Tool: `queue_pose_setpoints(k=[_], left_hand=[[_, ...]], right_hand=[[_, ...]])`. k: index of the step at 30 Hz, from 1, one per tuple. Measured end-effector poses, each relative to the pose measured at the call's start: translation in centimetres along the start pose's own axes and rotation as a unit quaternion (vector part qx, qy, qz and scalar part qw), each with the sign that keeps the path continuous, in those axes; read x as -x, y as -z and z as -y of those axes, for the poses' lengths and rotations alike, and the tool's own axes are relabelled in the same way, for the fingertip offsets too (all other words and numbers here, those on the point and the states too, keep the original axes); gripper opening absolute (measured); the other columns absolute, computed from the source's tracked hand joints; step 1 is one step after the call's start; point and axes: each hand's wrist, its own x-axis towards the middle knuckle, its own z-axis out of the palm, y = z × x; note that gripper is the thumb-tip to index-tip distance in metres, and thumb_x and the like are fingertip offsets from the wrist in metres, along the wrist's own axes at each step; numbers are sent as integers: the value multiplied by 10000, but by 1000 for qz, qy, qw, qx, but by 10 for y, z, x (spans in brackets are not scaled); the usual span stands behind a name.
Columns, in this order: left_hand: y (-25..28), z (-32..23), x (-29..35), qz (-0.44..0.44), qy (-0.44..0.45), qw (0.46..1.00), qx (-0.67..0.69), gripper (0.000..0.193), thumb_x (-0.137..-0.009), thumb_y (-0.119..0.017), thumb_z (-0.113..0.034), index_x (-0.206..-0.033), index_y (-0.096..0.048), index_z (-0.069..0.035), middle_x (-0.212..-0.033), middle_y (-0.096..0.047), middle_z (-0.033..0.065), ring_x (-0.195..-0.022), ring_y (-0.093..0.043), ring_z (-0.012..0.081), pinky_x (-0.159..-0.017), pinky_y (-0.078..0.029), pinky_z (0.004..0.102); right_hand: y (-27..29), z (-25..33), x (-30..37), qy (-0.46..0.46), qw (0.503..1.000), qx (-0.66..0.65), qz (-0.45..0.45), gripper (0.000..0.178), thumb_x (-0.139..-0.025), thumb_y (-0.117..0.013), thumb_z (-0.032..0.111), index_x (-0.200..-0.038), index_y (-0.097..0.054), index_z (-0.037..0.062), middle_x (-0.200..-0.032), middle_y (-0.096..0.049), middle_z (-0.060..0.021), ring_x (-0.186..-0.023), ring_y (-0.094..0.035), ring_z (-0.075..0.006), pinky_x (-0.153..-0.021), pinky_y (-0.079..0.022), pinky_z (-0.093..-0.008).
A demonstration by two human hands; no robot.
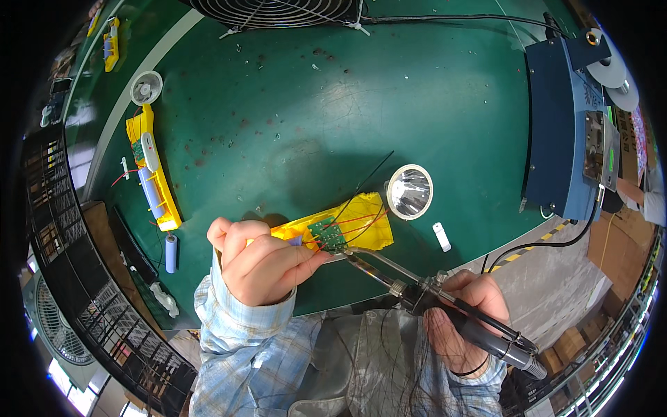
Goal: The person solders wires and circuit boards inside flashlight bodies using a soldering iron, turns them on, and places the assembled flashlights onto the upper assembly line track.
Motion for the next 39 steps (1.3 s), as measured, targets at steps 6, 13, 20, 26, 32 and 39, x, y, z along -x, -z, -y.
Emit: queue_pose_setpoints(k=[6,13,20,26,32,39], left_hand=[[0,1,1,0,0,1000,-7,248,-409,-773,-265,-580,-619,-173,-631,-480,-77,-689,-448,141,-649,-266,318],[0,1,1,7,0,1000,-7,250,-406,-771,-271,-576,-614,-177,-638,-475,-78,-691,-449,142,-654,-264,321],[-1,0,1,2,3,1000,-3,256,-399,-775,-273,-570,-610,-179,-637,-473,-77,-689,-448,142,-656,-264,322],[0,0,0,10,11,1000,-1,255,-400,-777,-267,-575,-615,-179,-633,-472,-77,-682,-448,141,-658,-265,319],[-1,0,-1,3,8,1000,3,261,-389,-782,-255,-566,-608,-174,-632,-475,-75,-677,-456,138,-651,-272,314],[-1,0,-1,-8,6,1000,7,262,-375,-779,-227,-556,-596,-176,-610,-466,-71,-663,-459,138,-642,-278,310]], right_hand=[[3,-2,2,5,999,7,-52,211,-715,-631,65,-728,-423,36,-704,-472,-88,-589,-414,-130,-515,-341,-254],[2,-3,2,-2,999,-2,-41,209,-707,-627,64,-720,-419,40,-681,-456,-73,-580,-401,-135,-517,-330,-254],[2,-6,-1,52,997,46,-25,227,-729,-639,100,-726,-422,35,-679,-471,-83,-586,-420,-134,-517,-347,-252],[-6,-3,7,58,995,60,-56,335,-688,-712,201,-733,-437,15,-672,-441,-80,-602,-428,-162,-531,-355,-264],[5,-12,8,134,980,147,11,411,-653,-749,246,-751,-414,29,-654,-395,-37,-603,-389,-167,-559,-356,-275],[13,-14,20,141,980,130,52,333,-667,-716,115,-770,-415,16,-743,-467,-121,-645,-439,-164,-493,-342,-244]])
